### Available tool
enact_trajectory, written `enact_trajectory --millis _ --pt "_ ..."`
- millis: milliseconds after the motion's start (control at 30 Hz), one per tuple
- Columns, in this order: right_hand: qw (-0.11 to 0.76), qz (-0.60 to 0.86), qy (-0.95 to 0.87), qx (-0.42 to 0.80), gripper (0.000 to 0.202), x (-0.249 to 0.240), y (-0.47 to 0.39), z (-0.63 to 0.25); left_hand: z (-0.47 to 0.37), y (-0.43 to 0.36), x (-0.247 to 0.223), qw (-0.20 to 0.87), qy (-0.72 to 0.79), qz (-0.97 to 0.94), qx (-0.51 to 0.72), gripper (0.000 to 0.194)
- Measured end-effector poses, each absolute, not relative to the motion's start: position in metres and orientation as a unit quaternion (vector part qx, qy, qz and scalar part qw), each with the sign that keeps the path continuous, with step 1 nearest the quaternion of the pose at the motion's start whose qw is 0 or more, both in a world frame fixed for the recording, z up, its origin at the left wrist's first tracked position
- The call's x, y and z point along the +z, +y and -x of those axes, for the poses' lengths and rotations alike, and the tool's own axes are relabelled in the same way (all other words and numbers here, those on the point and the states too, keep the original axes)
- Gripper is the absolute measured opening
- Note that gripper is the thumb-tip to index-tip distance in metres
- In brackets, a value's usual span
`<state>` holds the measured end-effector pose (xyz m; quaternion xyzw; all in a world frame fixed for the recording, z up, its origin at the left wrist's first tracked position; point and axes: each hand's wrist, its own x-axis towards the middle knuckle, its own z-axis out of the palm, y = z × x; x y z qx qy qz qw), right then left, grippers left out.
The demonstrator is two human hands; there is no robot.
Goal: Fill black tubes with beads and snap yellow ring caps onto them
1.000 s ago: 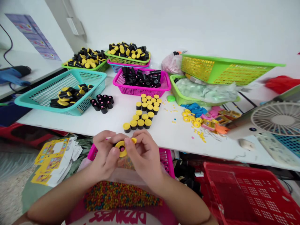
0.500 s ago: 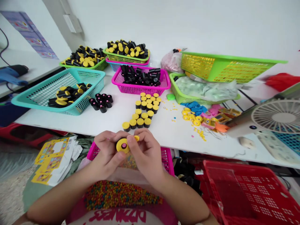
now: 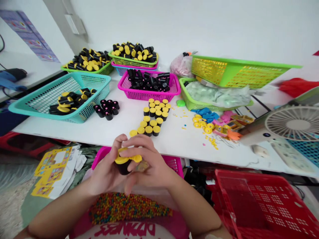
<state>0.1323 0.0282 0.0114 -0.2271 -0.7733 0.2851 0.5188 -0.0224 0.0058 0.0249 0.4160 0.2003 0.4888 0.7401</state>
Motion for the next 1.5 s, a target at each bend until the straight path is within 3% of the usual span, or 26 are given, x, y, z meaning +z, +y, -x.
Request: enact_trajectory --millis 67,100,233,367,533,800,1100,1233,1333,1433,1500 --pt "0.496 0.207 -0.8 0.267 0.073 0.009 0.029 -0.136 0.019 0.005 0.031 0.802 0.169 -0.336 0.465 0.035" --pt "0.505 0.215 -0.793 0.266 0.074 0.009 0.028 -0.135 0.017 0.005 0.034 0.82 0.158 -0.309 0.455 0.034" --pt "0.576 0.249 -0.729 0.275 0.049 0.013 0.016 -0.128 0.011 0.004 0.035 0.865 0.125 -0.221 0.434 0.029" --pt "0.574 0.285 -0.716 0.277 0.04 0.015 0.007 -0.122 0.007 0.003 0.034 0.875 0.122 -0.168 0.438 0.031" --pt "0.622 0.253 -0.661 0.334 0.059 0.005 0.008 -0.117 0.008 0.005 0.028 0.833 0.107 -0.236 0.488 0.039" --pt "0.541 0.24 -0.802 0.084 0.063 0.008 0.013 -0.129 0.029 0.0 0.019 0.811 0.153 -0.37 0.427 0.042" --pt "0.57 0.208 -0.79 0.089 0.072 0.015 0.009 -0.125 0.028 -0.005 0.011 0.822 0.156 -0.348 0.423 0.043" --pt "0.482 0.263 -0.827 0.121 0.063 0.022 0.023 -0.148 0.036 0.012 0.009 0.67 0.266 -0.53 0.447 0.046" --pt "0.395 0.432 -0.806 0.09 0.045 0.023 0.052 -0.199 0.047 0.033 0.003 0.483 0.394 -0.616 0.481 0.054" --pt "0.248 0.641 -0.726 -0.027 0.032 0.016 0.089 -0.27 0.059 0.052 -0.008 0.327 0.555 -0.64 0.418 0.064" --pt "0.209 0.67 -0.712 -0.022 0.029 0.007 0.109 -0.313 0.063 0.062 -0.015 0.27 0.624 -0.644 0.35 0.073"
